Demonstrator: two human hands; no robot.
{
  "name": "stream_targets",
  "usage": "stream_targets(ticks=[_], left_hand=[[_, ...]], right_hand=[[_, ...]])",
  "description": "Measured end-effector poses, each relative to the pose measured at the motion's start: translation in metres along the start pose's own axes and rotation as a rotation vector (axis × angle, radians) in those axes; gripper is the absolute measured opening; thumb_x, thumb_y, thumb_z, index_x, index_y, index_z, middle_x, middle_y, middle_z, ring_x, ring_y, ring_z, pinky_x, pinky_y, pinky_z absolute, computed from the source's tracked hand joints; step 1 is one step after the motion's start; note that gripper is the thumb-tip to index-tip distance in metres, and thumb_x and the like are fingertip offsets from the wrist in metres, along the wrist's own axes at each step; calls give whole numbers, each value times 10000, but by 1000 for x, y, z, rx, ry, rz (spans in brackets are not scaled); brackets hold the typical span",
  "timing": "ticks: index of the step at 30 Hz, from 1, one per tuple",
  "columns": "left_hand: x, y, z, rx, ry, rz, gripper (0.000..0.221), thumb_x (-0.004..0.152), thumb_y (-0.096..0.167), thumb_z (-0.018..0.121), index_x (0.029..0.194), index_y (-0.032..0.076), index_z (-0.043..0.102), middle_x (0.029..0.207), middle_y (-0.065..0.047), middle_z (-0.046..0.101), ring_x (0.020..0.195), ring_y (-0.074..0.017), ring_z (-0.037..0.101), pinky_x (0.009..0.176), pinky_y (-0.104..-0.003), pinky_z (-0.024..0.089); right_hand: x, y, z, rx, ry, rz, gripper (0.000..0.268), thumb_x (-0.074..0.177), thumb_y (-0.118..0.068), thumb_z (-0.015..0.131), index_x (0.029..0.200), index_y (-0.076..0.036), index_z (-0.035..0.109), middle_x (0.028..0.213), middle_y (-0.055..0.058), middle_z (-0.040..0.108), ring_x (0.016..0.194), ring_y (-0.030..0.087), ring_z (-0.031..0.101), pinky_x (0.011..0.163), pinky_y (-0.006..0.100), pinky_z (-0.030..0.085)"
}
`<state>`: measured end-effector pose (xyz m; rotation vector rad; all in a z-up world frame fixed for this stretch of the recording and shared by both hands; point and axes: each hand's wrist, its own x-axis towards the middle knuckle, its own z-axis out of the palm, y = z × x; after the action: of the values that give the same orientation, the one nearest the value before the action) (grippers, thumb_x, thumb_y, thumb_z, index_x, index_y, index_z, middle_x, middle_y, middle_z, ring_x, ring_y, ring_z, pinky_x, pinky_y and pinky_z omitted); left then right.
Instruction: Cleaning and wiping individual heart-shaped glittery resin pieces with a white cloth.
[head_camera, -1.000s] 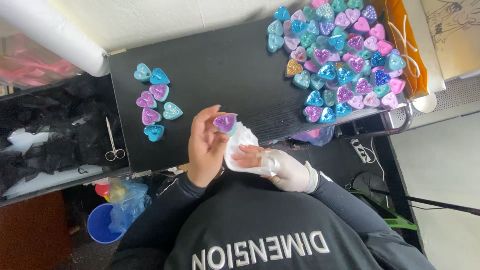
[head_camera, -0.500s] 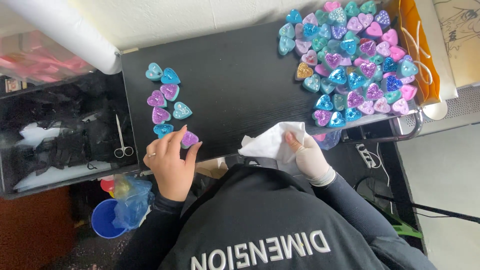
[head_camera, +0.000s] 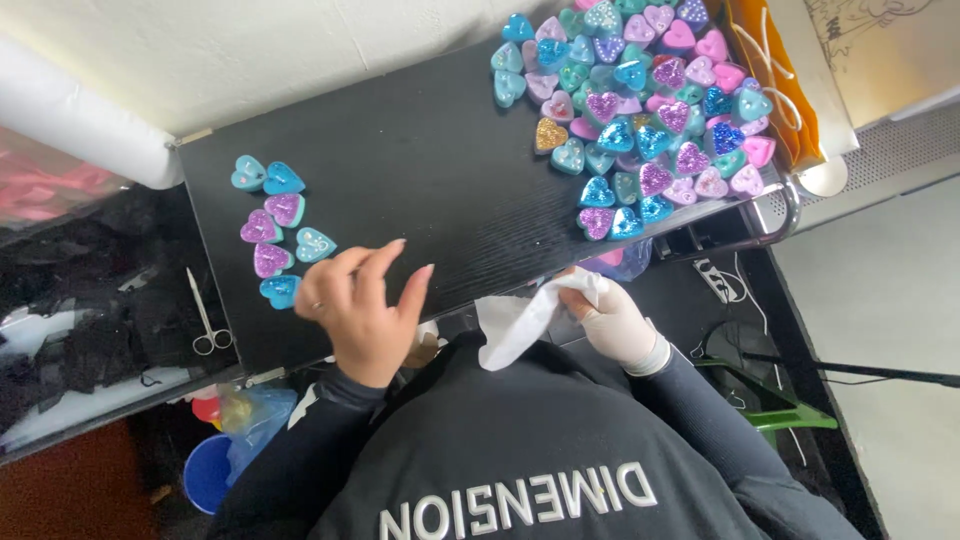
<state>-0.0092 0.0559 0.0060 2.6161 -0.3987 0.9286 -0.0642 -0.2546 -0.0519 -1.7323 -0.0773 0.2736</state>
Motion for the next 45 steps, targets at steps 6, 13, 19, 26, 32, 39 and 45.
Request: stream_targets(ticks=[6, 13, 19, 26, 32, 39, 45], left_hand=[[31, 84, 68, -555, -346, 182, 584, 906, 339, 816, 1321, 55, 519, 1277, -110, 612, 1212, -284, 573, 1034, -483, 397], [42, 135, 112, -491, -389, 175, 553, 822, 371, 821, 1159, 55, 518, 1186, -127, 608, 1086, -306, 570, 894, -470, 395], [38, 135, 116, -430, -330, 169, 486, 836, 342, 814, 1153, 95, 539, 1110, -46, 622, 1049, -254, 567, 897, -450, 364], [37, 100, 94, -518, -341, 57, 411, 823, 230, 804, 1110, 89, 545, 986, -50, 663, 975, -259, 642, 875, -469, 393], [30, 49, 32, -770, -228, -153, 413, 927, 134, 797, 1190, 34, 495, 1086, -84, 683, 991, -234, 741, 893, -342, 585], [8, 36, 6, -697, -219, -67, 514, 827, 161, 856, 1170, 32, 495, 1134, -114, 679, 1009, -278, 686, 887, -378, 550], [12, 36, 3, -550, -84, 59, 487, 818, 99, 858, 1192, 66, 546, 1133, -92, 656, 1102, -310, 654, 975, -421, 520]], right_hand=[[-34, 10, -31, 40, 17, -71, 128, 997, 35, 583, 1086, -5, 665, 1042, 53, 682, 907, 137, 636, 817, 273, 525], [-51, 17, -41, 24, 339, 31, 154, 1055, -48, 527, 1115, -18, 666, 993, 27, 656, 882, 104, 630, 779, 250, 532], [-49, 29, -37, 67, 390, 72, 168, 1068, -140, 556, 1130, -38, 674, 962, 0, 663, 866, 94, 614, 784, 245, 512], [-35, 25, -40, 125, 482, 40, 259, 1070, -225, 582, 1221, -36, 676, 1051, 19, 714, 956, 97, 652, 861, 253, 520], [-1, -46, -18, 160, 356, 130, 359, 1058, -291, 555, 1293, -48, 674, 1113, 13, 735, 1012, 104, 669, 909, 265, 530], [40, -79, 37, 765, -108, 208, 578, 1030, -344, 575, 1511, -37, 485, 1255, 107, 687, 1018, 208, 686, 811, 376, 547], [55, -82, 61, 984, -306, 165, 634, 996, -336, 606, 1529, -62, 400, 1400, 70, 605, 1299, 199, 583, 1123, 412, 460]])
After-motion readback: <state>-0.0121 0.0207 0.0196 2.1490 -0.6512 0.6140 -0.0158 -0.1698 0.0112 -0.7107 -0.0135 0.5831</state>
